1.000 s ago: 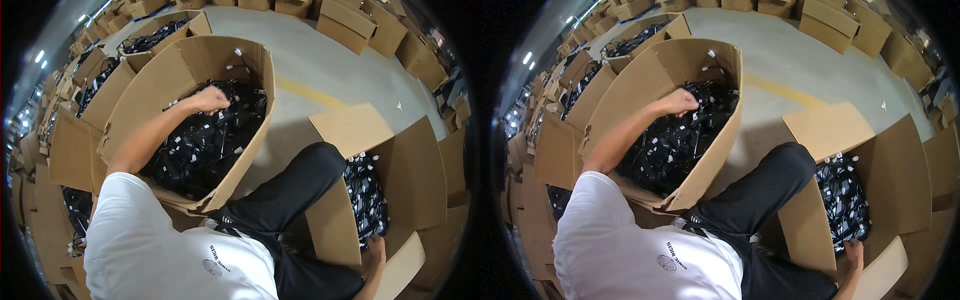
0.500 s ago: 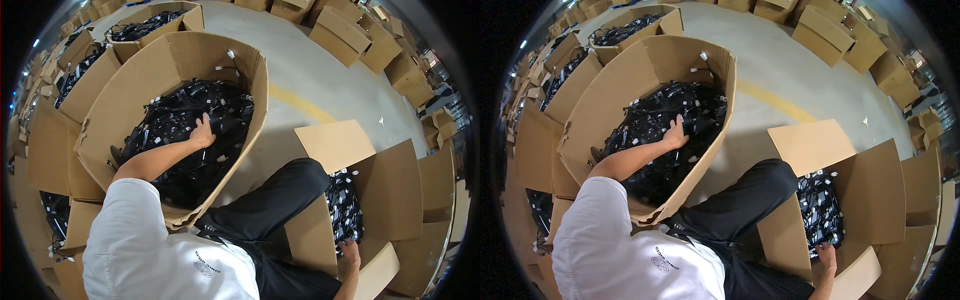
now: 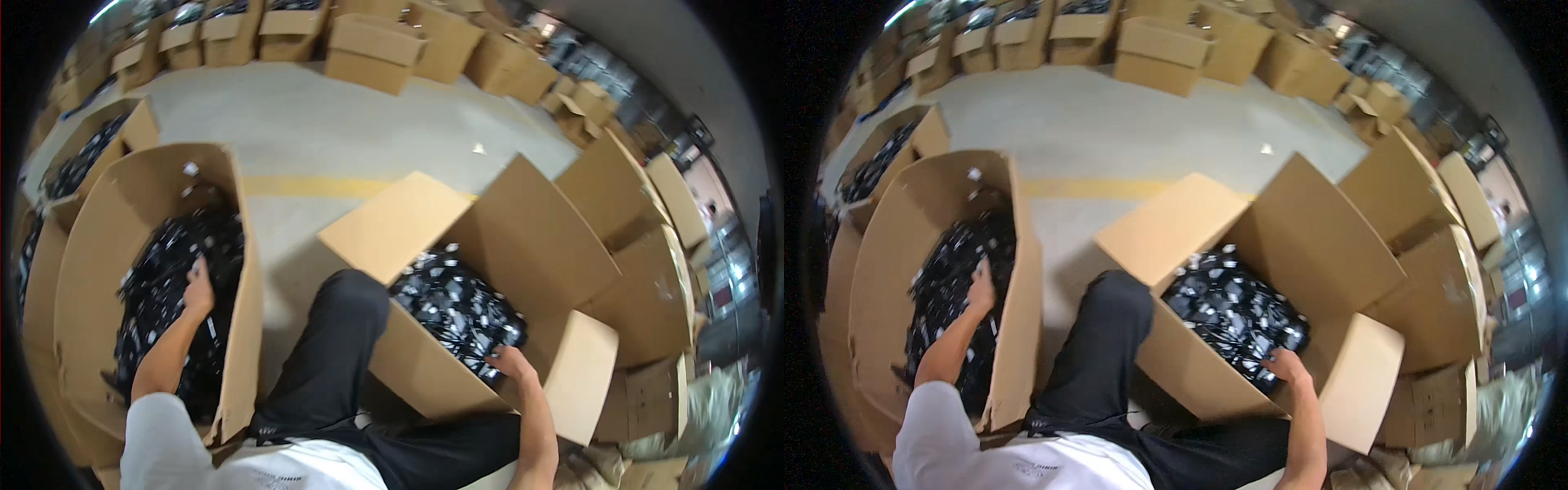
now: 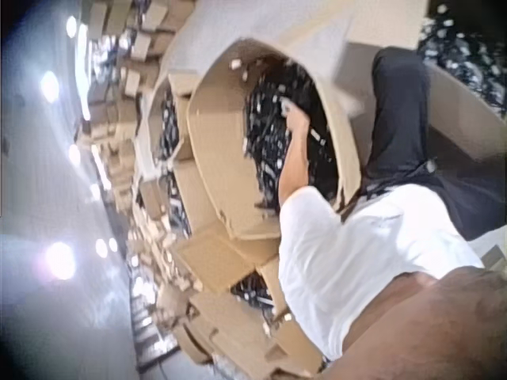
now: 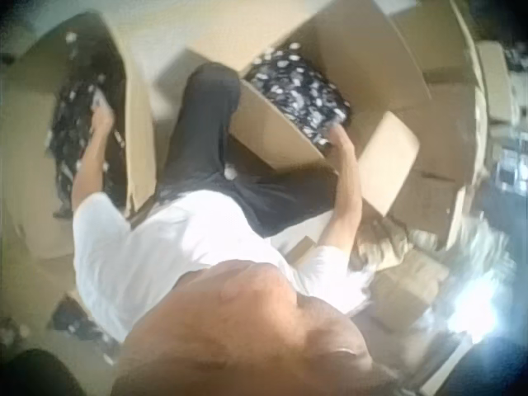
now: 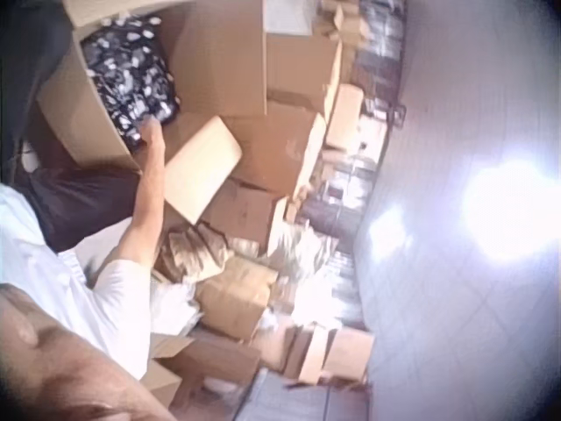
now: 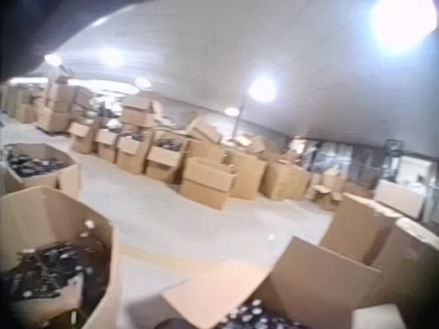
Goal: The person transfers electronic monitors by hand from a large bin into a smaller shipping box.
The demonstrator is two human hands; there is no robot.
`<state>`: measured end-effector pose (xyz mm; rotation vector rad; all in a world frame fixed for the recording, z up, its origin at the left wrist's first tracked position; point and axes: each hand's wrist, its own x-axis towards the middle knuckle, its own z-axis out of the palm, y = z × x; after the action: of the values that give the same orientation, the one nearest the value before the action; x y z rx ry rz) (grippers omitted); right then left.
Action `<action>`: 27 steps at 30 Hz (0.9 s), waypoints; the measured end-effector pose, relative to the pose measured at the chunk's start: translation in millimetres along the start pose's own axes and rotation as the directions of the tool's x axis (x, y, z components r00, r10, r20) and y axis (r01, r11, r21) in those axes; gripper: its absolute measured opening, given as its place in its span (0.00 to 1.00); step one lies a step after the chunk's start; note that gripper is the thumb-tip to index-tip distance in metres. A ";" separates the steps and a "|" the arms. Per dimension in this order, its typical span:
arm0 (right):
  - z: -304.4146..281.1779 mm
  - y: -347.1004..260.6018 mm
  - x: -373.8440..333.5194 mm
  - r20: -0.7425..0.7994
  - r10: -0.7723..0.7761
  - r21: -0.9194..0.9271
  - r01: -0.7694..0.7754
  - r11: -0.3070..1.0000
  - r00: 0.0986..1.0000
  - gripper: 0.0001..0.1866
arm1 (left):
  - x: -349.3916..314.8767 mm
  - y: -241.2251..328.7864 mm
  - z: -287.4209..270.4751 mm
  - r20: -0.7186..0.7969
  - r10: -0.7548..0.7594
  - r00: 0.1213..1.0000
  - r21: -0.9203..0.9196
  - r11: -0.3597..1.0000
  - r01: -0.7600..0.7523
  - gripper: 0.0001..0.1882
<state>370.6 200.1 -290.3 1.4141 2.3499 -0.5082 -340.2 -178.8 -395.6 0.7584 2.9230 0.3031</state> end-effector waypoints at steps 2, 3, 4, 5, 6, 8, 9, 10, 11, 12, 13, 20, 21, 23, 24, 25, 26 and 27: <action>5.6 8.6 -4.6 0.014 0.008 -0.014 -0.008 1.000 1.000 0.23 | 11.2 14.0 -8.2 0.061 -0.027 0.998 0.007 1.000 0.027 0.44; 4.3 6.4 -5.2 0.022 0.012 -0.009 -0.012 1.000 1.000 0.23 | 13.6 13.2 -7.1 -0.004 -0.007 1.000 0.008 1.000 0.007 0.39; 5.2 12.7 -8.5 0.012 0.021 0.006 -0.021 1.000 1.000 0.24 | 15.0 17.6 -6.4 -0.044 -0.002 0.999 0.001 1.000 0.002 0.35; 6.6 18.3 -11.1 0.004 0.027 0.019 -0.027 0.999 1.000 0.24 | 14.3 19.7 -4.9 -0.082 -0.001 0.997 -0.005 1.000 0.001 0.31; 3.9 24.3 -16.5 0.001 0.038 0.020 -0.038 0.999 0.999 0.24 | -1.0 21.5 -0.8 -0.120 0.001 0.993 -0.056 0.998 -0.007 0.27; -0.1 21.2 -22.9 0.003 0.045 0.027 -0.045 0.999 0.999 0.25 | -25.7 37.8 -24.9 -0.108 -0.095 0.990 -0.173 0.982 0.076 0.21; -2.8 13.4 -15.6 -0.003 0.027 0.041 -0.026 0.999 1.000 0.25 | -21.3 7.5 -17.0 -0.152 -0.080 0.985 -0.193 0.980 0.050 0.21; -4.4 16.3 -15.3 0.012 0.050 0.010 -0.050 0.999 0.999 0.25 | -30.6 10.1 -16.3 -0.151 -0.098 0.984 -0.209 0.976 0.065 0.21; -3.7 18.1 -16.3 0.027 0.073 -0.023 -0.072 0.997 0.997 0.25 | -40.8 14.7 -14.4 -0.150 -0.117 0.982 -0.225 0.971 0.081 0.22; -2.0 18.7 -17.6 0.009 0.067 0.012 -0.068 0.998 0.998 0.25 | -51.2 14.6 -9.6 -0.135 -0.122 0.983 -0.223 0.971 0.090 0.22; 0.5 27.2 -18.2 0.008 0.074 0.010 -0.074 0.997 0.997 0.25 | -59.2 23.0 -1.1 -0.113 -0.120 0.986 -0.230 0.969 0.091 0.22; 1.2 13.4 -4.1 0.049 0.042 -0.076 -0.038 0.996 0.998 0.26 | -29.1 14.2 11.8 0.077 -0.171 0.982 -0.236 0.954 0.185 0.31; -1.2 8.7 -5.3 0.048 0.028 -0.065 -0.025 0.998 0.998 0.26 | -21.1 17.3 3.7 0.154 -0.210 0.966 -0.218 0.946 0.240 0.34; -5.8 1.5 -9.0 0.028 0.023 -0.049 -0.022 0.999 0.999 0.25 | -21.4 20.8 -8.9 0.131 -0.237 0.963 -0.201 0.945 0.260 0.36; -7.3 1.4 -12.0 0.010 0.023 -0.033 -0.023 0.999 1.000 0.24 | -21.3 20.5 -15.6 0.159 -0.201 0.967 -0.163 0.960 0.227 0.35; -8.5 2.1 -14.8 0.006 0.027 -0.025 -0.027 0.999 1.000 0.24 | -20.9 22.8 -21.3 0.188 -0.166 0.968 -0.124 0.974 0.191 0.33; -9.2 3.4 -17.6 0.003 0.040 -0.004 -0.040 0.999 0.999 0.24 | -22.4 21.1 -30.6 0.278 -0.180 0.944 -0.188 0.953 0.237 0.31; -10.1 3.7 -18.4 -0.003 0.046 0.019 -0.046 0.999 0.999 0.24 | -22.9 12.5 -31.4 0.268 -0.175 0.947 -0.184 0.956 0.229 0.31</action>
<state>380.9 192.4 -273.2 1.4752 2.3155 -0.5174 -319.2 -184.6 -361.1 0.4239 2.6464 0.4561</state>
